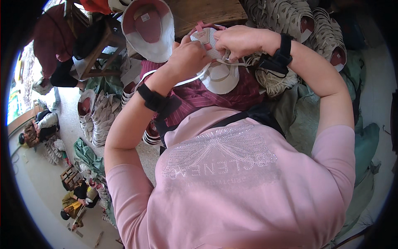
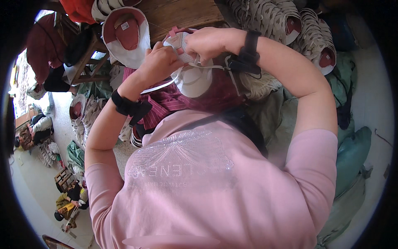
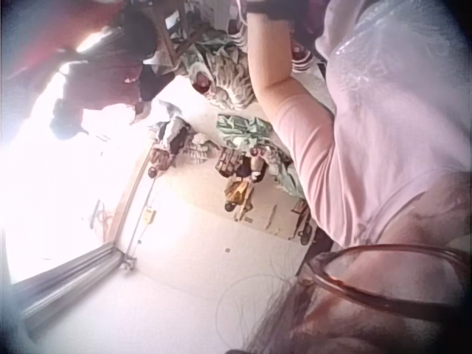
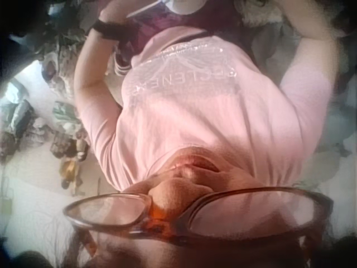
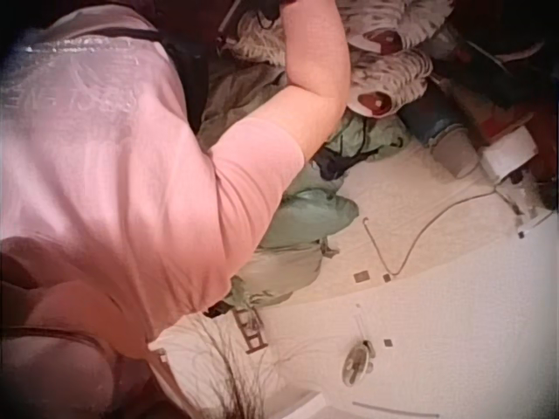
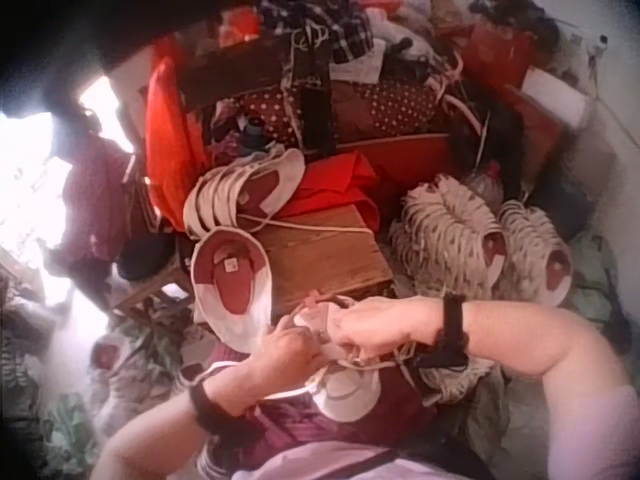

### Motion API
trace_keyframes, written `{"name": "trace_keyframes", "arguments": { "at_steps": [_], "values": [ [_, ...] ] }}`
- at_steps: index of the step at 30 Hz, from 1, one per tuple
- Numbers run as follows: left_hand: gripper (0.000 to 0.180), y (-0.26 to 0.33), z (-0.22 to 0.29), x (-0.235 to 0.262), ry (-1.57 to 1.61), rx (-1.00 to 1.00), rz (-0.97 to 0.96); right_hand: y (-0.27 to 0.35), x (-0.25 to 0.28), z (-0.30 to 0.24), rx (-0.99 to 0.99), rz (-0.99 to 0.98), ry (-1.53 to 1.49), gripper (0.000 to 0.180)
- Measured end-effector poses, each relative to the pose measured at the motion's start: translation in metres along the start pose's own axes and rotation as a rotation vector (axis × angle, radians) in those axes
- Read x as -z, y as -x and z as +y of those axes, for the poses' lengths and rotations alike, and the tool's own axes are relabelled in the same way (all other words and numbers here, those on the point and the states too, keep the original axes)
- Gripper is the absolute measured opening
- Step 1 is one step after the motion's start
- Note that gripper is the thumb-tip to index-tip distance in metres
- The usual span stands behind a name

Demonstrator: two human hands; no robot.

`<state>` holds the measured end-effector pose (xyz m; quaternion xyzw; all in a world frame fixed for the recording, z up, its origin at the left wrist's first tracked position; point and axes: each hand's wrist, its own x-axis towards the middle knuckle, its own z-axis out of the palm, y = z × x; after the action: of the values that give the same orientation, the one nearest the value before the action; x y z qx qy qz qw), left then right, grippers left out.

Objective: The recorder is lacing up a white and pink athletic shoe.

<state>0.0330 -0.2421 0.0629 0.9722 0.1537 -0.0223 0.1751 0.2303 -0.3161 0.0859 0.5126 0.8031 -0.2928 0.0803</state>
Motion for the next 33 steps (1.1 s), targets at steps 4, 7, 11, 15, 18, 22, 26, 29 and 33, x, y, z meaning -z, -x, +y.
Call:
{"name": "trace_keyframes", "arguments": {
  "at_steps": [4, 7, 11, 15, 18, 22, 26, 29, 33],
  "values": [
    [0.017, -0.007, -0.011, -0.011, 0.224, -0.033, 0.042, -0.002, 0.004, 0.012, 0.06, -0.089, -0.146, 0.03],
    [0.016, -0.013, -0.009, -0.015, 0.931, 0.324, 0.044, 0.007, 0.001, 0.009, 0.097, 0.025, -0.067, 0.026],
    [0.012, -0.018, 0.007, -0.027, 0.552, 0.113, 0.457, 0.022, -0.017, 0.008, 0.062, 0.187, -0.194, 0.025],
    [0.006, -0.021, 0.024, -0.022, 0.158, -0.183, 0.569, 0.037, -0.046, 0.004, -0.004, 0.487, -0.29, 0.029],
    [0.008, -0.028, 0.021, -0.029, 0.159, -0.184, 0.518, 0.04, -0.058, -0.003, 0.018, 0.647, -0.247, 0.026],
    [0.01, -0.029, 0.015, -0.025, 0.439, -0.15, 0.411, 0.037, -0.065, -0.003, 0.038, 0.735, -0.263, 0.025],
    [0.014, -0.035, 0.048, 0.017, 0.782, -0.123, 0.395, 0.029, -0.076, -0.002, -0.01, 0.852, -0.23, 0.02],
    [0.015, -0.04, 0.044, 0.013, 0.712, -0.082, 0.462, 0.04, -0.067, -0.009, -0.026, 0.789, -0.248, 0.016],
    [0.012, -0.042, 0.019, -0.014, 0.44, -0.059, 0.319, 0.035, -0.072, -0.004, 0.078, 0.886, -0.255, 0.011]
  ]
}}
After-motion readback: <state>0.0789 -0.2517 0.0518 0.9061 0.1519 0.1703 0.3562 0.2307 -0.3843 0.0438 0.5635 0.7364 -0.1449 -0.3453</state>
